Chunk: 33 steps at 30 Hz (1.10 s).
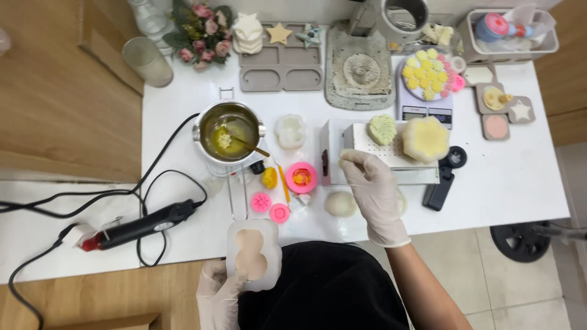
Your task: Creating handmade candles by melting wax and pouring it into various silicone molds.
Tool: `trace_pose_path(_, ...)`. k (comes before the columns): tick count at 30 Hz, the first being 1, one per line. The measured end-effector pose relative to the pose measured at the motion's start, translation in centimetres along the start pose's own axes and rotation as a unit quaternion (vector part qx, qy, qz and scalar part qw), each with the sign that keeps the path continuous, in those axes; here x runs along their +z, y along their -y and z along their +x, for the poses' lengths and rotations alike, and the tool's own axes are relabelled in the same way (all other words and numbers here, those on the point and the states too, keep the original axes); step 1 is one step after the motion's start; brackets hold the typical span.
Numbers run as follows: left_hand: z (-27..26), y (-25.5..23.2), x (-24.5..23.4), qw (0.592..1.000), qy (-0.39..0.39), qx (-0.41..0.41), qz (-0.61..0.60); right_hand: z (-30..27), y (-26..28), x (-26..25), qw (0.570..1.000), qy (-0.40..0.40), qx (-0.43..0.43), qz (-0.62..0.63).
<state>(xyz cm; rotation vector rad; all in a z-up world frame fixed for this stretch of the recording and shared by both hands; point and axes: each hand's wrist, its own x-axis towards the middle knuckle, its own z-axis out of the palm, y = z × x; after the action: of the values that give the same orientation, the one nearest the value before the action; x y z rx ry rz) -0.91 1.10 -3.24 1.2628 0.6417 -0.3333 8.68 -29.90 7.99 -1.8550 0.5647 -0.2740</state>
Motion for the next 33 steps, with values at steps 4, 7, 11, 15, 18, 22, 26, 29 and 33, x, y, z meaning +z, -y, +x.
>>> trace_pose_path(4,0.3,-1.4,3.2,0.999,0.047,0.007,0.020,0.0,-4.2,-4.1,0.982,-0.118,-0.043,-0.142)
trace_pose_path(7,0.4,-2.4,4.5,0.996,0.063,0.005,0.060,1.0,-5.0,-4.3,0.964,-0.190,-0.032,-0.183)
trace_pose_path(11,0.3,-2.1,5.1,0.994,0.079,0.016,0.069,3.1,-6.6,-3.1,0.936,-0.234,-0.075,-0.250)
trace_pose_path(15,0.5,-1.3,4.8,0.998,0.042,-0.001,0.039,4.6,-7.9,-2.4,0.932,-0.237,-0.062,-0.267)
trace_pose_path(18,0.1,-1.7,4.6,0.999,0.004,-0.031,0.039,5.2,-9.3,-2.5,0.934,-0.229,-0.043,-0.270)
trace_pose_path(22,-0.5,-2.7,5.0,0.999,0.001,-0.020,0.033,5.4,-7.9,-2.6,0.944,-0.219,-0.014,-0.247)
trace_pose_path(26,-1.0,-3.0,5.0,1.000,0.019,-0.004,0.017,3.9,-6.3,-2.1,0.968,-0.175,0.015,-0.181)
trace_pose_path(29,-1.3,-4.1,5.0,1.000,0.019,-0.005,0.000,2.1,-4.0,1.2,0.996,-0.077,-0.020,-0.041)
trace_pose_path(33,-1.8,-5.6,4.9,1.000,0.017,-0.015,0.000,2.5,0.5,8.5,0.977,0.040,-0.206,-0.035)
